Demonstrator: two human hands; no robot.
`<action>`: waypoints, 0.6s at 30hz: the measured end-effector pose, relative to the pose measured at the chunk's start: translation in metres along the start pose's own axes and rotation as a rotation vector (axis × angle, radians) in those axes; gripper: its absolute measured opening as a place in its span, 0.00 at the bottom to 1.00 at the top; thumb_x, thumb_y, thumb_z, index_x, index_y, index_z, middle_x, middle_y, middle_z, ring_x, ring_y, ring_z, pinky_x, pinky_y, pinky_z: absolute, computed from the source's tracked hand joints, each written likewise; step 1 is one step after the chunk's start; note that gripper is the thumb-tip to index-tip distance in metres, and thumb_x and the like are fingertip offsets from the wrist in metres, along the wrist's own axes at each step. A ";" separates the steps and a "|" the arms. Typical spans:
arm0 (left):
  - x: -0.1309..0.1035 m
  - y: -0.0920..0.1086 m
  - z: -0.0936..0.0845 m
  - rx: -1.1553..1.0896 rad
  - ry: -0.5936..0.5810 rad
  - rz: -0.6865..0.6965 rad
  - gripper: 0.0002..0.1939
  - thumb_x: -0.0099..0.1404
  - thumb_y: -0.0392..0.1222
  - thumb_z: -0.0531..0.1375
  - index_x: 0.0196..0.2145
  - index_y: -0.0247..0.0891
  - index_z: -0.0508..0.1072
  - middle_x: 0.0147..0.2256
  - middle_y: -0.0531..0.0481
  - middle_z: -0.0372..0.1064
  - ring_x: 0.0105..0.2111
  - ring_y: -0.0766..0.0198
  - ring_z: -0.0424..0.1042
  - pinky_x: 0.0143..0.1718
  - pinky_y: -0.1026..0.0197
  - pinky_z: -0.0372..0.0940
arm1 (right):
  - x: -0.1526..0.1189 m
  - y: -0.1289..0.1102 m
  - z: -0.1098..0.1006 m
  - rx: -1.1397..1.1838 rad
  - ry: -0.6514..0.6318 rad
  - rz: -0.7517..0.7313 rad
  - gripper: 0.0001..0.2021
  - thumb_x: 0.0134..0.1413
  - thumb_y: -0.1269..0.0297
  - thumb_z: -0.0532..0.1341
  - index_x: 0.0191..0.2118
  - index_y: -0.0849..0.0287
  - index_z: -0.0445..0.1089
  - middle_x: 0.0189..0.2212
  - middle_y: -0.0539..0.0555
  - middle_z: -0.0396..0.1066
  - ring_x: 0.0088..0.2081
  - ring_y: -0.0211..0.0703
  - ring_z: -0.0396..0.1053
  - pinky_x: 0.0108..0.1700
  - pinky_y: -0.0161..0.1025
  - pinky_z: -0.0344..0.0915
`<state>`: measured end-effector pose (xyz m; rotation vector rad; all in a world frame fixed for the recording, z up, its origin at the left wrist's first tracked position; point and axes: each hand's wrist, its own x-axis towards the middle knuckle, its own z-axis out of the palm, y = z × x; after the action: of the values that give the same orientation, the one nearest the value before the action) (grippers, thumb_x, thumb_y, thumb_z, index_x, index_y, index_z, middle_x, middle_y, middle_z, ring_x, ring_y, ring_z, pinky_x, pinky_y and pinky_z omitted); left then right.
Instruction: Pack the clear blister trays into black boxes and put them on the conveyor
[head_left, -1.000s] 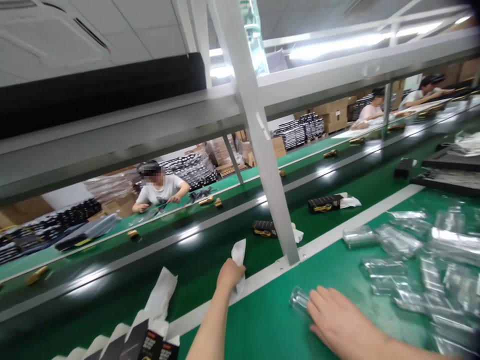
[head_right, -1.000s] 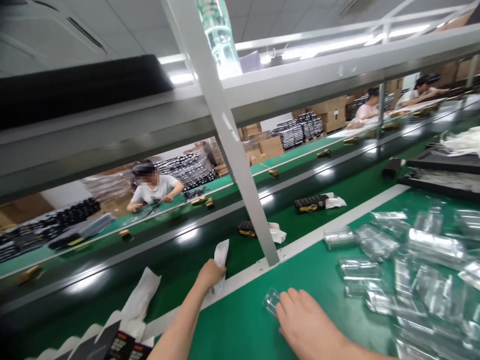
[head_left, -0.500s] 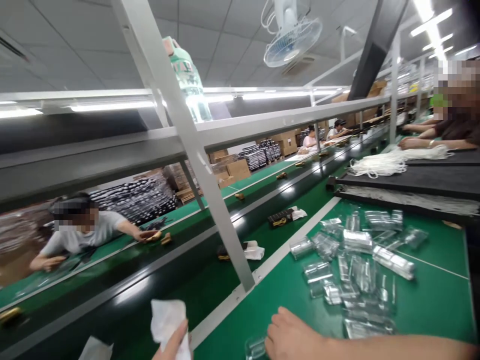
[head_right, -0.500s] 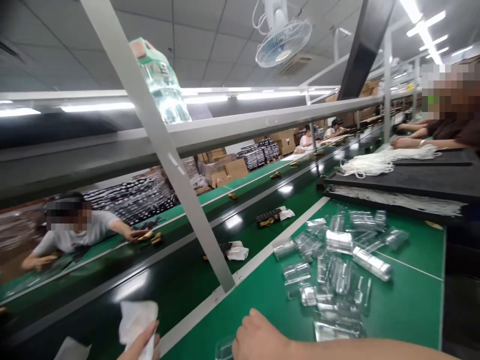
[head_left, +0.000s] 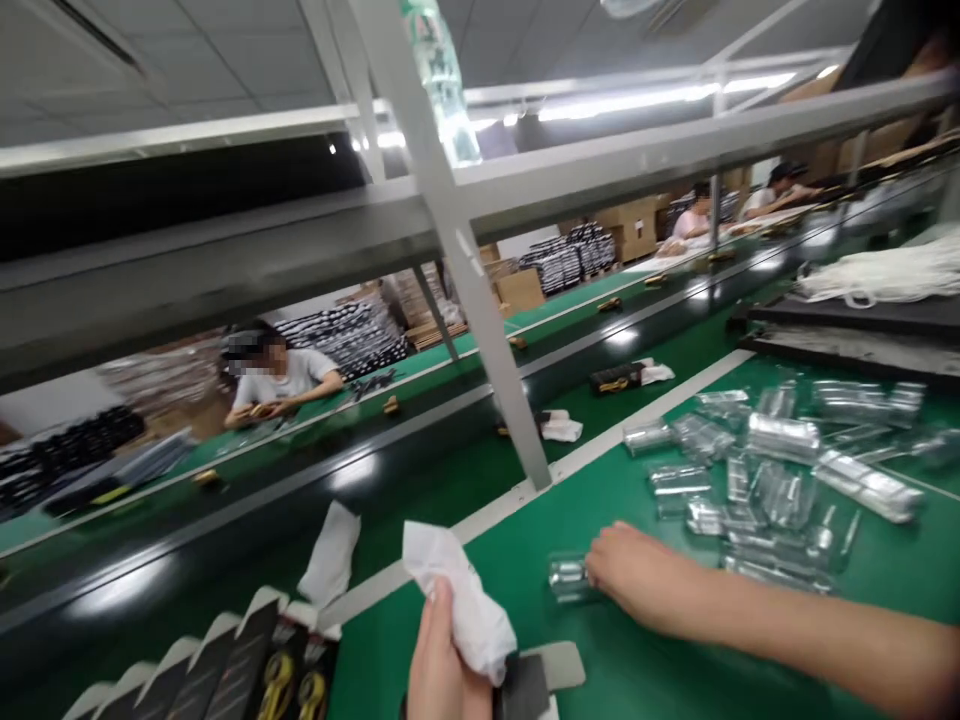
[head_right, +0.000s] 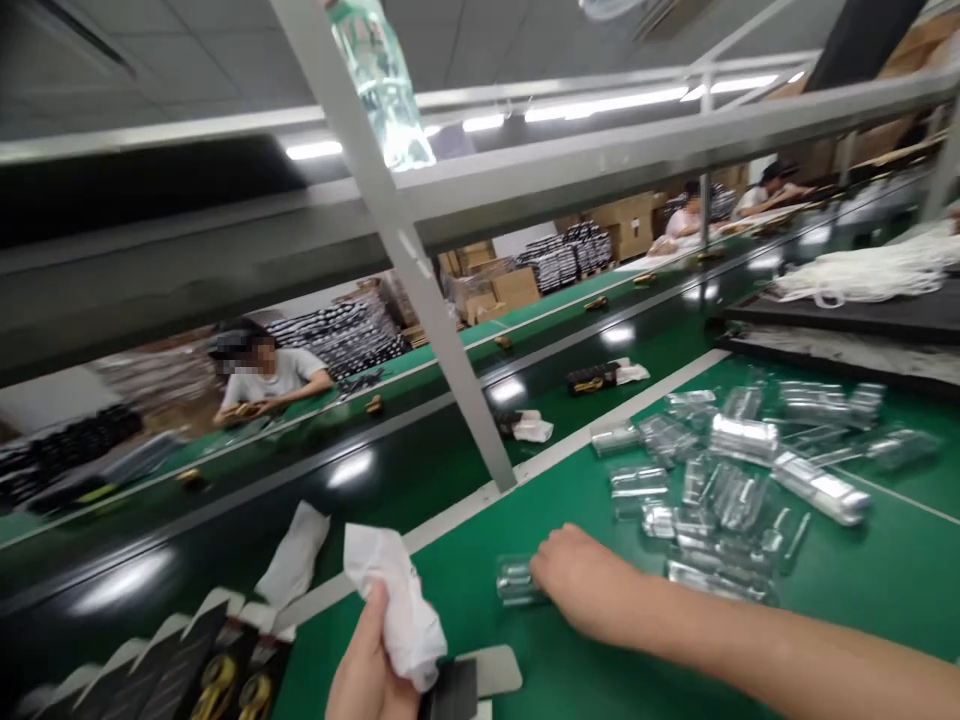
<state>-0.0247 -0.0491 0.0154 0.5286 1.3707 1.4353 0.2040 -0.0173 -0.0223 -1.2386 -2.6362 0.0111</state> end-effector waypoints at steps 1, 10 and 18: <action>-0.002 -0.001 -0.001 -0.041 -0.002 0.008 0.20 0.63 0.53 0.54 0.51 0.45 0.67 0.43 0.47 0.72 0.43 0.57 0.72 0.42 0.56 0.70 | -0.002 0.000 -0.004 0.029 0.013 0.005 0.09 0.50 0.79 0.55 0.30 0.59 0.68 0.29 0.52 0.70 0.31 0.44 0.66 0.36 0.40 0.56; -0.013 -0.004 -0.010 -0.140 -0.104 0.055 0.27 0.61 0.50 0.58 0.56 0.45 0.59 0.48 0.47 0.68 0.46 0.60 0.69 0.44 0.61 0.68 | 0.004 0.006 -0.032 0.201 0.039 0.081 0.11 0.60 0.71 0.53 0.27 0.57 0.63 0.26 0.50 0.66 0.30 0.43 0.64 0.33 0.40 0.57; -0.018 -0.024 -0.002 -0.121 -0.151 0.198 0.34 0.62 0.52 0.58 0.61 0.44 0.49 0.51 0.44 0.63 0.49 0.60 0.66 0.49 0.60 0.62 | 0.024 -0.051 -0.063 0.363 0.182 0.062 0.09 0.66 0.66 0.48 0.34 0.56 0.61 0.30 0.49 0.66 0.32 0.41 0.64 0.33 0.37 0.60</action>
<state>-0.0107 -0.0703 -0.0010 0.6948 1.1294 1.5925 0.1638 -0.0372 0.0488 -1.1350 -2.3087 0.3531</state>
